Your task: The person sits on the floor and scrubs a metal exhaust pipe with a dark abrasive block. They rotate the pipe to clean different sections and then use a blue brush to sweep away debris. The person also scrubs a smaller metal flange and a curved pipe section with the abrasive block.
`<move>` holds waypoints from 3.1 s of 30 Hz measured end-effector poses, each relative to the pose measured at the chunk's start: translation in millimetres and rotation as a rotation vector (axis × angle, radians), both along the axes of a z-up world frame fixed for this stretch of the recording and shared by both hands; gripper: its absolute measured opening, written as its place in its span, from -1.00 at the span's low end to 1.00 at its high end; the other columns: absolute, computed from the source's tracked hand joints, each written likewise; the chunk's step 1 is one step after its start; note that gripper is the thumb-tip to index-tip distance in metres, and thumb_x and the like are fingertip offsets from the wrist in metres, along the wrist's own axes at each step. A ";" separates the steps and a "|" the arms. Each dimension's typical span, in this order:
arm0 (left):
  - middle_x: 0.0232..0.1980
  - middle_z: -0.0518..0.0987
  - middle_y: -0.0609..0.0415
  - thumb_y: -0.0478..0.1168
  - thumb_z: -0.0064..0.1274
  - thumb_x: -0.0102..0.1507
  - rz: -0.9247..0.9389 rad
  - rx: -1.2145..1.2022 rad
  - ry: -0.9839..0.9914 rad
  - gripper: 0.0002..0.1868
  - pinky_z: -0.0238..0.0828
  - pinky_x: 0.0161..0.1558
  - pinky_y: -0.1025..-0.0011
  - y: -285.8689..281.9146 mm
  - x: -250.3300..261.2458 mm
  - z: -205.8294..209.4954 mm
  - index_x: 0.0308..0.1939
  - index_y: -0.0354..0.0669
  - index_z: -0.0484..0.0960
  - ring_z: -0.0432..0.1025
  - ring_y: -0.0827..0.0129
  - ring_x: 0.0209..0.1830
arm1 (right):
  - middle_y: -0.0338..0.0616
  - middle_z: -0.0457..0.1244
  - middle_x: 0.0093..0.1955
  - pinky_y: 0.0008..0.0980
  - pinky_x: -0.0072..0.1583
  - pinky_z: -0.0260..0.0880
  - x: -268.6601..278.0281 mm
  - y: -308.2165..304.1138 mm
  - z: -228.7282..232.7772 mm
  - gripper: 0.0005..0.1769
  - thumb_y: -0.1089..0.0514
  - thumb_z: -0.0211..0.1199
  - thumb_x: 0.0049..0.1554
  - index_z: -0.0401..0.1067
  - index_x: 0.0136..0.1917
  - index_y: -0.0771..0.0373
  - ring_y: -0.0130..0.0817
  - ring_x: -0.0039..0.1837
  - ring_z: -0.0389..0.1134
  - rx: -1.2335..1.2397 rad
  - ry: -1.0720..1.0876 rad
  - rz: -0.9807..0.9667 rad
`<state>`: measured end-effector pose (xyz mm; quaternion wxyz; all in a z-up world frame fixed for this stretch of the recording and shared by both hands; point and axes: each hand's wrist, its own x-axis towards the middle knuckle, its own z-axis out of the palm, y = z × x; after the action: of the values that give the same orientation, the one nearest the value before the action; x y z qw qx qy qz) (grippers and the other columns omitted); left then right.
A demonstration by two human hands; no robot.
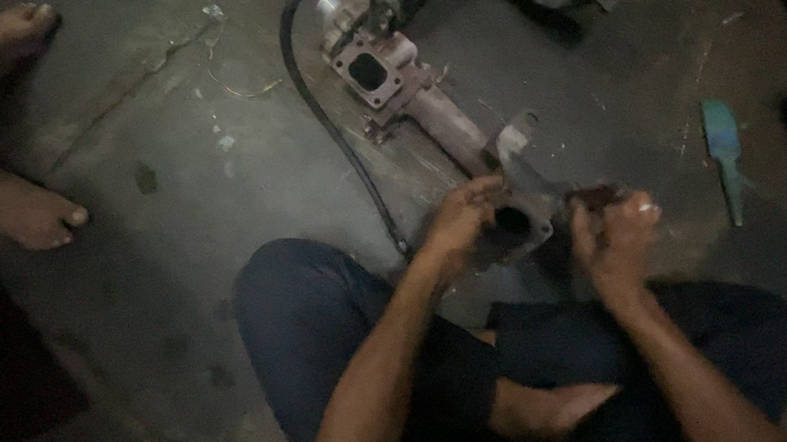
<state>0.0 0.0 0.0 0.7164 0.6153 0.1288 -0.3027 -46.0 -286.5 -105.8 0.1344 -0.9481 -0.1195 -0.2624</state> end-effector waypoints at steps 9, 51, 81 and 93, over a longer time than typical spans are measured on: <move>0.41 0.49 -0.13 -0.52 -0.24 0.13 0.029 -0.234 -0.164 -0.30 0.30 0.25 0.33 -0.3 3.7 -27.6 0.40 -0.30 0.40 0.38 0.16 0.36 | 0.01 0.23 -0.10 -0.06 0.04 0.14 -2.3 45.5 73.8 -0.70 0.22 0.39 0.37 0.31 -0.12 0.28 -0.08 -0.01 0.21 0.121 -0.099 -0.055; 0.38 0.51 -0.15 -0.51 -0.20 0.15 0.026 -0.114 -0.089 -0.32 0.29 0.26 0.36 2.9 -4.8 -0.5 0.39 -0.20 0.44 0.35 0.12 0.38 | 0.05 0.20 -0.13 -0.02 0.03 0.22 -15.0 56.3 72.4 -0.75 0.22 0.37 0.24 0.38 -0.15 0.39 -0.04 0.05 0.20 0.038 -0.049 -0.156; 0.48 0.35 -0.15 -0.48 -0.16 0.15 0.003 -0.023 -0.021 -0.31 0.10 0.43 0.20 6.2 -6.3 14.6 0.42 -0.21 0.36 0.20 0.10 0.49 | 0.12 0.17 -0.13 0.00 0.05 0.16 7.1 29.8 80.9 -0.64 0.23 0.41 0.33 0.32 -0.18 0.42 0.01 0.04 0.19 0.170 0.007 -0.208; 0.42 0.43 -0.05 -0.48 -0.25 0.15 0.038 -0.141 0.029 -0.31 0.41 0.24 0.22 4.9 -5.6 6.4 0.41 -0.20 0.34 0.31 0.11 0.41 | 0.07 0.19 -0.15 0.01 0.08 0.18 6.8 27.7 81.8 -0.70 0.21 0.34 0.35 0.34 -0.14 0.40 -0.03 0.02 0.19 0.127 0.001 -0.182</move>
<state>-5.6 4.9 6.4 0.7617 0.5561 0.1292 -0.3064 -39.2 -258.8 -24.0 0.1697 -0.9447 -0.0163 -0.2801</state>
